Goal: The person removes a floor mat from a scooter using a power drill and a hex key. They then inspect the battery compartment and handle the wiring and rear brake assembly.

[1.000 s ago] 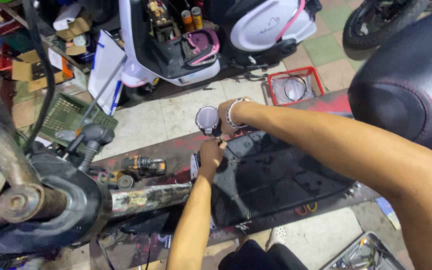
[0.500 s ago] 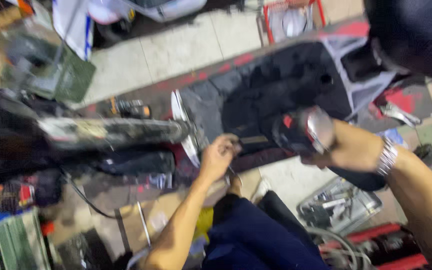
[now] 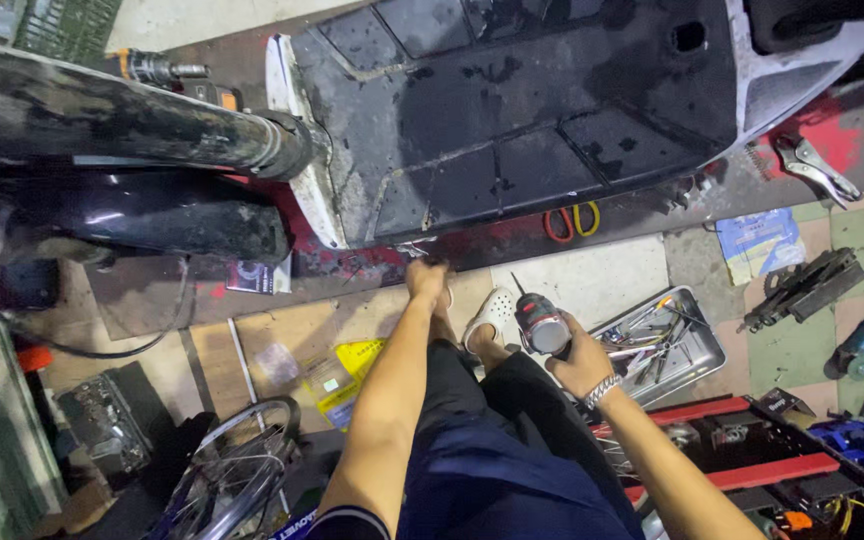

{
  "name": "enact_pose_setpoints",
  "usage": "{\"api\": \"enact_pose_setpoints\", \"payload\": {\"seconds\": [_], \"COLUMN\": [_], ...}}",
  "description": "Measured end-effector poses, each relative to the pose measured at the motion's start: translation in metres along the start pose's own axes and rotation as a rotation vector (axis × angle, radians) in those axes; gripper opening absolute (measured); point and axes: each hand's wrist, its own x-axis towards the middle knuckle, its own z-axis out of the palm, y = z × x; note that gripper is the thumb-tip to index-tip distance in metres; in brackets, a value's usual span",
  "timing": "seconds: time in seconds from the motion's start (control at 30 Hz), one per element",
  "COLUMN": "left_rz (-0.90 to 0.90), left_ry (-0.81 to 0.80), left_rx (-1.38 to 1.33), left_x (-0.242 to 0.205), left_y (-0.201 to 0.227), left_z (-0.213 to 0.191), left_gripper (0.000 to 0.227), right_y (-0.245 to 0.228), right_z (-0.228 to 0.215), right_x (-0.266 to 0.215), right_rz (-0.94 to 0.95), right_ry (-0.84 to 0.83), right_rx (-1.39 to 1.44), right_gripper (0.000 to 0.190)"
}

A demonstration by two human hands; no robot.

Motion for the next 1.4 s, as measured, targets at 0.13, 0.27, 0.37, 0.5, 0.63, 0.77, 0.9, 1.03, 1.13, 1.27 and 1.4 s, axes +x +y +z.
{"api": "enact_pose_setpoints", "payload": {"seconds": [0.13,0.27,0.37,0.5,0.63,0.77,0.9,1.03,1.13,1.27,1.4], "left_rz": [0.009,0.287,0.486,0.483,0.675,1.020,1.451,1.512,1.710,1.893,1.722], "left_ry": [-0.067,-0.207,-0.344,-0.404,-0.336,-0.208,-0.414,-0.453,-0.552,-0.694,-0.825], "left_rx": [0.290,0.349,0.079,0.069,-0.015,-0.028,0.096,0.277,0.425,0.435,0.498], "left_x": [0.008,-0.058,-0.150,-0.224,-0.212,-0.114,0.027,0.117,0.159,0.191,0.180], "left_y": [0.006,0.058,0.147,0.262,0.345,0.431,0.509,0.543,0.579,0.615,0.628], "left_z": [-0.010,-0.032,-0.073,-0.131,-0.157,-0.143,-0.074,0.011,0.055,0.109,0.131], "left_gripper": [0.047,0.037,0.040,0.038,0.027,0.051,0.055,0.028,0.014,0.023,0.012], "right_y": [0.005,0.002,-0.016,-0.073,-0.160,-0.250,-0.310,-0.345,-0.345,-0.328,-0.326], "right_z": [0.004,-0.026,-0.062,-0.121,-0.171,-0.222,-0.281,-0.345,-0.370,-0.373,-0.375], "right_x": [-0.016,-0.034,-0.058,-0.095,-0.076,-0.011,0.076,0.167,0.199,0.210,0.213], "right_rz": [-0.112,-0.121,-0.200,-0.179,-0.166,-0.128,-0.203,0.021,0.083,0.103,0.126], "right_ry": [0.104,0.051,-0.063,-0.006,0.251,0.386,0.511,0.499,0.585,0.658,0.768], "right_rx": [0.263,0.214,0.332,0.346,0.312,0.253,0.200,-0.037,-0.098,-0.029,0.033], "right_gripper": [0.081,0.034,0.021,0.028,0.034,0.026,0.049,0.066,0.070,0.077,0.079]}}
